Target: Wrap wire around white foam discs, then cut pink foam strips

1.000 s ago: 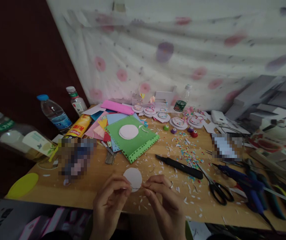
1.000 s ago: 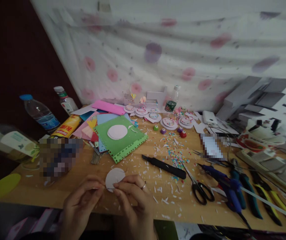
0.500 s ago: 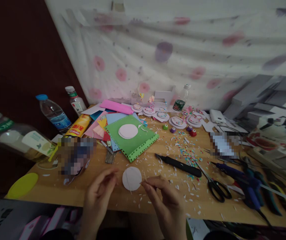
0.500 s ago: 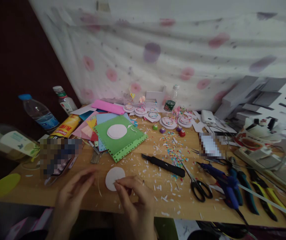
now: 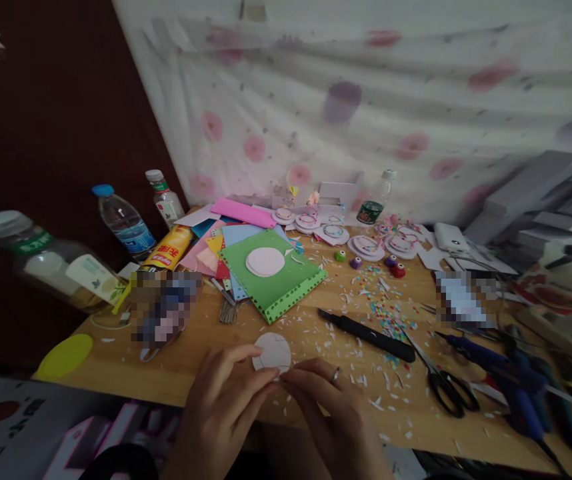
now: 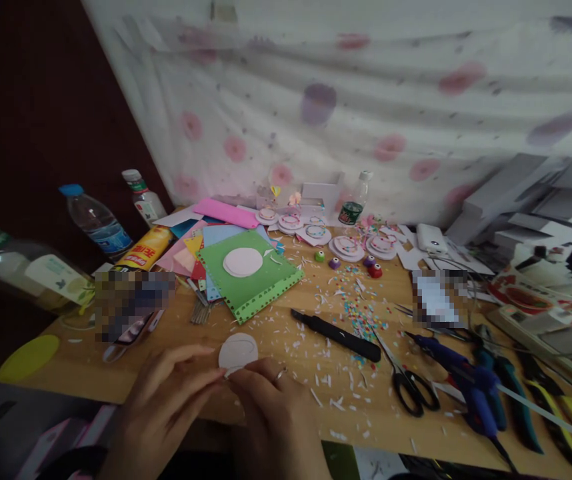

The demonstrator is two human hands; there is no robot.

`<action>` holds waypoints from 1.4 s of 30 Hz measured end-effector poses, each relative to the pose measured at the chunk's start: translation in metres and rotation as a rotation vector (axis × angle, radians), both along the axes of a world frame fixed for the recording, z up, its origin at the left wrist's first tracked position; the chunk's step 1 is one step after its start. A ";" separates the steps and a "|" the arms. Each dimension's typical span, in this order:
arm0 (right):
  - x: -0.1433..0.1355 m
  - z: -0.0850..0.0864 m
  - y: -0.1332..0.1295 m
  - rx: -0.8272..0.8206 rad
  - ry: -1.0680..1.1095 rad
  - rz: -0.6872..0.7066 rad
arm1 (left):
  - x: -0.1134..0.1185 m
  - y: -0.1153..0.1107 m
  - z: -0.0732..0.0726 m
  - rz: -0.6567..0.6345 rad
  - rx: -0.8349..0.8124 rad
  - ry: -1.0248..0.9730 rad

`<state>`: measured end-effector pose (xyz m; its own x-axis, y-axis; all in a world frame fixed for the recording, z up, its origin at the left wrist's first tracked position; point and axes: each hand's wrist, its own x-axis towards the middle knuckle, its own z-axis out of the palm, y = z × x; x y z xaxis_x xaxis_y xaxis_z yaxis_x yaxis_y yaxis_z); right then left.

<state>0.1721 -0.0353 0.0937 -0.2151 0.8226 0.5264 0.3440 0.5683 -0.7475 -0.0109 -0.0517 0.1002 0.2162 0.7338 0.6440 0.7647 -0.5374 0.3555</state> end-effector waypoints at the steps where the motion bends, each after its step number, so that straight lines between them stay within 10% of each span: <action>1: 0.001 0.000 0.001 -0.008 -0.009 0.010 | 0.000 0.000 0.000 -0.006 -0.012 0.009; 23: 0.002 -0.013 0.007 0.001 -0.091 0.102 | -0.002 0.001 0.010 -0.067 -0.057 0.118; 42: 0.008 -0.015 0.012 -0.160 -0.118 0.119 | -0.002 0.006 -0.018 -0.059 0.058 -0.018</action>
<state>0.1802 -0.0231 0.0792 -0.3678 0.8586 0.3572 0.3720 0.4878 -0.7897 -0.0133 -0.0455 0.0819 0.2460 0.6812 0.6896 0.7246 -0.6018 0.3360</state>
